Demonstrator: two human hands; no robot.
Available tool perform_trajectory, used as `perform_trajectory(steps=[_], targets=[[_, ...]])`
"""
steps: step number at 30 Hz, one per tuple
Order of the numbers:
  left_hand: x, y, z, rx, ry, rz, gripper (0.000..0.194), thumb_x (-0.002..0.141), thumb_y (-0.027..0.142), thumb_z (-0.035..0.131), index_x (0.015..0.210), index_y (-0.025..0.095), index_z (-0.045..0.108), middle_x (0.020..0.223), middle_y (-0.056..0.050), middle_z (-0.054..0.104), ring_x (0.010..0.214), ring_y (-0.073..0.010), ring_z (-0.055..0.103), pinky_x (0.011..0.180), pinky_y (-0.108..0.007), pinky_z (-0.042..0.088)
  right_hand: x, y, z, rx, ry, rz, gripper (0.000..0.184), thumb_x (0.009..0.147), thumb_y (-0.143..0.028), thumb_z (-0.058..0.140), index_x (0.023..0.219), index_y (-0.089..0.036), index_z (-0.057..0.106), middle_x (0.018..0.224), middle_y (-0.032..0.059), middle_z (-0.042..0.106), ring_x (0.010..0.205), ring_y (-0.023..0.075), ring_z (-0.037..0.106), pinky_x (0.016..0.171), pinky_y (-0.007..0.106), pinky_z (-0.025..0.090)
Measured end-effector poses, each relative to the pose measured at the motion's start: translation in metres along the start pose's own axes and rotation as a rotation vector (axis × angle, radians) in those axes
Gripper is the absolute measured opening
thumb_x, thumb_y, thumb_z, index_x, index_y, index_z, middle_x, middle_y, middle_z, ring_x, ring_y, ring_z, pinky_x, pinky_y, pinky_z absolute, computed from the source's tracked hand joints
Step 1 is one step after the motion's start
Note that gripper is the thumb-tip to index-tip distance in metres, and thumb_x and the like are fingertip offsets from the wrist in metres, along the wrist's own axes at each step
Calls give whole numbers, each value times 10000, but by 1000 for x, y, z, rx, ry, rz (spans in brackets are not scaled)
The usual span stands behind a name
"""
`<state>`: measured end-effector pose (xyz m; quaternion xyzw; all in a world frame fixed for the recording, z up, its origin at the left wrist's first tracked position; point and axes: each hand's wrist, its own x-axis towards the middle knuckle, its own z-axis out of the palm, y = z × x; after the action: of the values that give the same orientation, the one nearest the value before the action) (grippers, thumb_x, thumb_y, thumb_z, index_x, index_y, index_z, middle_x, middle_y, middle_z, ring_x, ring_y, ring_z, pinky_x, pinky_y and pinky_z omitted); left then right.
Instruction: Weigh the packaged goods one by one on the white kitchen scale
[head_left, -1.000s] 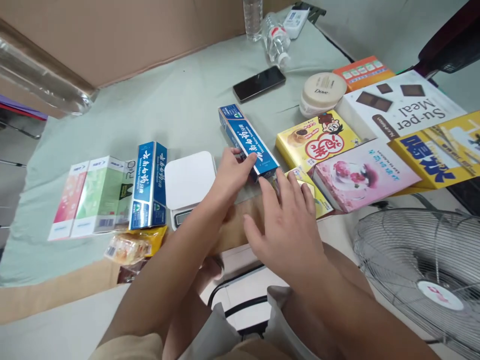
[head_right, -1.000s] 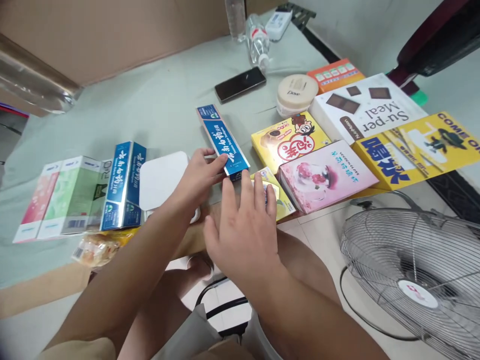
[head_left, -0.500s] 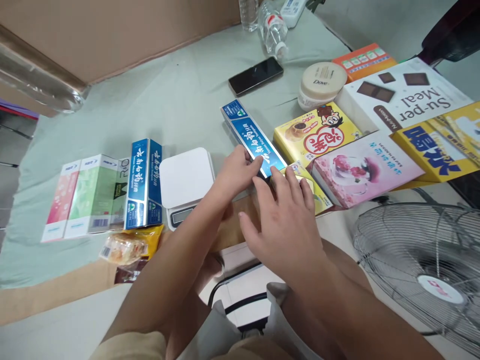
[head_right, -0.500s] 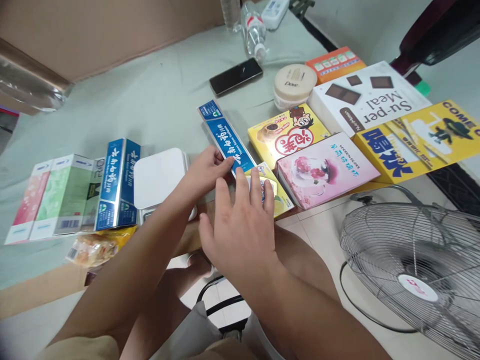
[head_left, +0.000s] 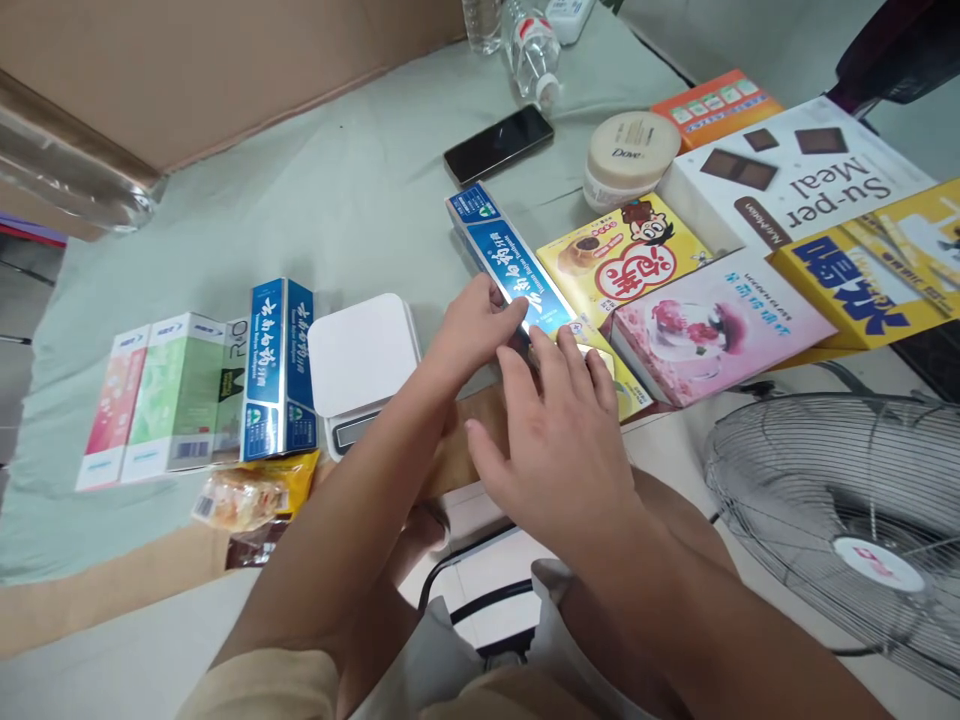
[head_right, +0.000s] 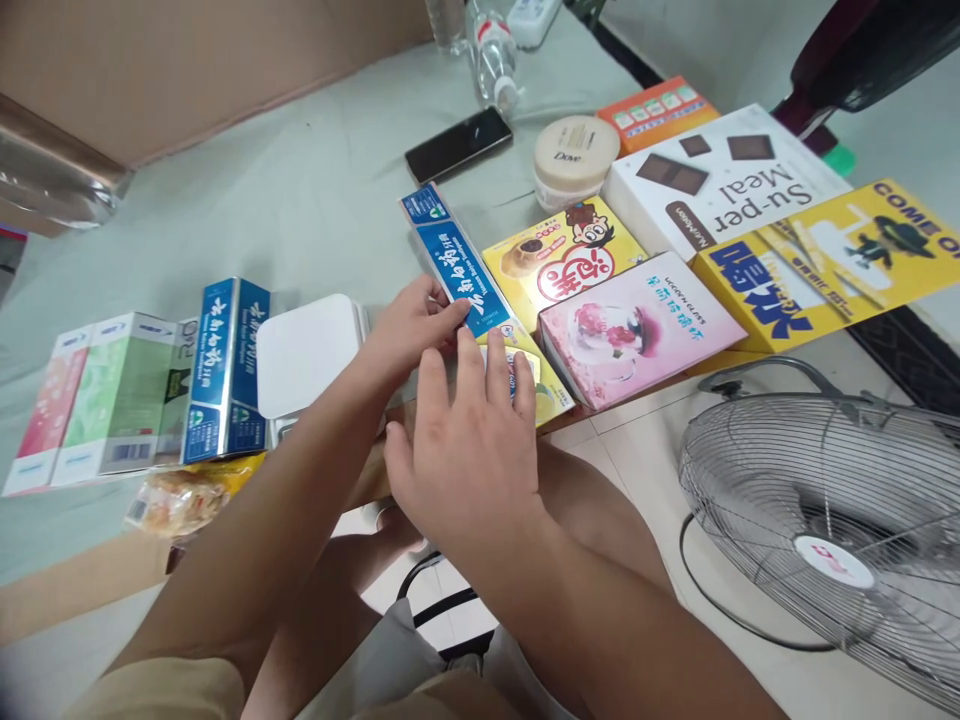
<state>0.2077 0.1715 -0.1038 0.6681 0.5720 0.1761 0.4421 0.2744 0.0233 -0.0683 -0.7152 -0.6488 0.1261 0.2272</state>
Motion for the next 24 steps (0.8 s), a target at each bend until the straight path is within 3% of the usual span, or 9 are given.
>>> perform_trajectory(steps=[4, 7, 10, 13, 17, 19, 21, 24], targets=[[2, 3, -2, -24, -45, -33, 273, 929, 296, 680, 787, 247, 451, 624, 35, 644, 579, -168, 631, 643, -318, 473, 0, 0, -1, 21, 32, -3, 544, 925, -335, 628, 1420, -109, 614, 1572, 275, 540, 1522, 497, 431, 1229, 747, 301], [-10, 4, -11, -43, -2, -42, 258, 958, 379, 664, 800, 240, 514, 637, 29, 616, 567, -153, 569, 616, -307, 430, -1, -2, -2, 84, 107, -63, 449, 942, -328, 603, 1337, -123, 662, 1520, 239, 596, 1529, 453, 439, 1262, 694, 297], [-39, 4, -29, -119, 107, 74, 310, 979, 394, 610, 732, 230, 519, 615, 32, 520, 556, -125, 454, 584, -289, 383, -3, -8, -3, 214, 197, -211, 376, 969, -295, 550, 1265, -116, 695, 1407, 193, 683, 1461, 361, 544, 1274, 551, 375], [-78, -3, -54, -123, 179, 213, 313, 925, 293, 604, 637, 219, 505, 572, 30, 449, 540, -118, 386, 541, -281, 357, -6, -19, 3, 304, 249, -326, 324, 974, -246, 516, 1182, -119, 729, 1293, 165, 742, 1350, 292, 637, 1221, 456, 463], [-121, -34, -94, -3, 379, 231, 207, 847, 210, 613, 646, 224, 570, 610, 15, 540, 598, -143, 487, 572, -291, 426, -6, -41, 22, 348, 245, -403, 306, 953, -227, 510, 1126, -130, 742, 1218, 159, 761, 1251, 278, 680, 1151, 434, 522], [-133, -59, -113, 59, 531, 193, 118, 855, 226, 634, 738, 241, 631, 745, -2, 641, 737, -179, 592, 737, -329, 528, -5, -56, 37, 336, 150, -442, 317, 950, -233, 503, 1144, -142, 737, 1212, 155, 760, 1252, 283, 675, 1139, 436, 525], [-140, -87, -130, 121, 646, 133, 23, 848, 265, 689, 871, 265, 687, 934, -34, 698, 947, -244, 650, 966, -413, 546, -3, -71, 54, 306, 17, -466, 336, 961, -240, 491, 1183, -155, 728, 1232, 146, 759, 1307, 296, 648, 1172, 459, 497], [-141, -121, -148, 213, 647, 19, 265, 791, 287, 772, 1046, 260, 708, 1151, -114, 689, 1227, -382, 606, 1175, -580, 433, -1, -95, 80, 251, -131, -466, 371, 996, -210, 459, 1266, -155, 708, 1323, 116, 748, 1421, 304, 581, 1243, 476, 428]])
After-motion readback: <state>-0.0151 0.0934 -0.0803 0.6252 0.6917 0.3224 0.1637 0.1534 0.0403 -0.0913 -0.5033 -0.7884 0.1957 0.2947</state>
